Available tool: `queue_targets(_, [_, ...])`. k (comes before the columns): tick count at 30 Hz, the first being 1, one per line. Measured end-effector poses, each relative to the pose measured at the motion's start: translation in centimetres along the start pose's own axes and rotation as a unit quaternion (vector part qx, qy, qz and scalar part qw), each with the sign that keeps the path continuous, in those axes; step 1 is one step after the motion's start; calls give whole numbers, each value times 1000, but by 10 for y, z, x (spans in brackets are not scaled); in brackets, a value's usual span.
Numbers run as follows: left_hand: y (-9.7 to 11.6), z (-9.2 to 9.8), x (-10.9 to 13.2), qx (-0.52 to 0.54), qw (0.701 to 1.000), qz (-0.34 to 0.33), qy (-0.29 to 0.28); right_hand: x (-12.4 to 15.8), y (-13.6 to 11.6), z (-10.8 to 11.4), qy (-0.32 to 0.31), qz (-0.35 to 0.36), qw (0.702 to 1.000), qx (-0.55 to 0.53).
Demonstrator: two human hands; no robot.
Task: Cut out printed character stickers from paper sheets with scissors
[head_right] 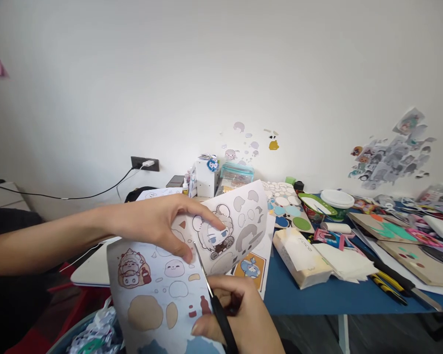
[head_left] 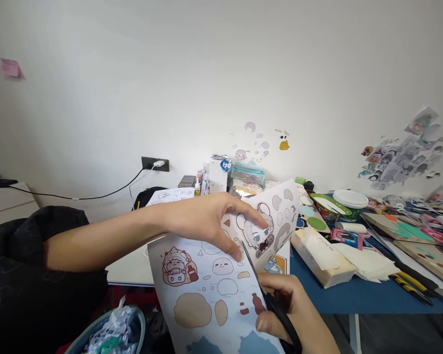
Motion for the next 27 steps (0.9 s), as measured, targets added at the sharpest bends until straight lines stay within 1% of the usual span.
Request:
queue_targets(3, [2, -1, 0, 0, 1000, -4, 4, -1, -5, 1, 13, 10, 1000, 13])
queue_targets(9, [6, -1, -1, -13, 1000, -11, 3, -1, -10, 0, 17, 7, 1000, -2])
queue_targets(12, [9, -3, -1, -19, 1000, -6, -6, -2, -8, 0, 15, 0, 1000, -4])
queue_targets(16, [10, -5, -1, -24, 1000, -1, -2, -4, -6, 2, 19, -3, 1000, -12])
queue_targets(22, [13, -9, -2, -22, 1000, -9, 4, -5, -10, -1, -3, -20, 999, -35])
queue_targets(27, [15, -10, -2, -21, 1000, -9, 2, -7, -14, -4, -9, -3, 999, -36])
Point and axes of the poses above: each hand's wrist, its own x-axis away from the middle knuckle, its own z-axis out of the back of the hand, y = z × x, the point moved 10 cm from there along -x, towards the middle knuckle, and after that the axes turned 4 degrees about y, right-handed, at the moved point
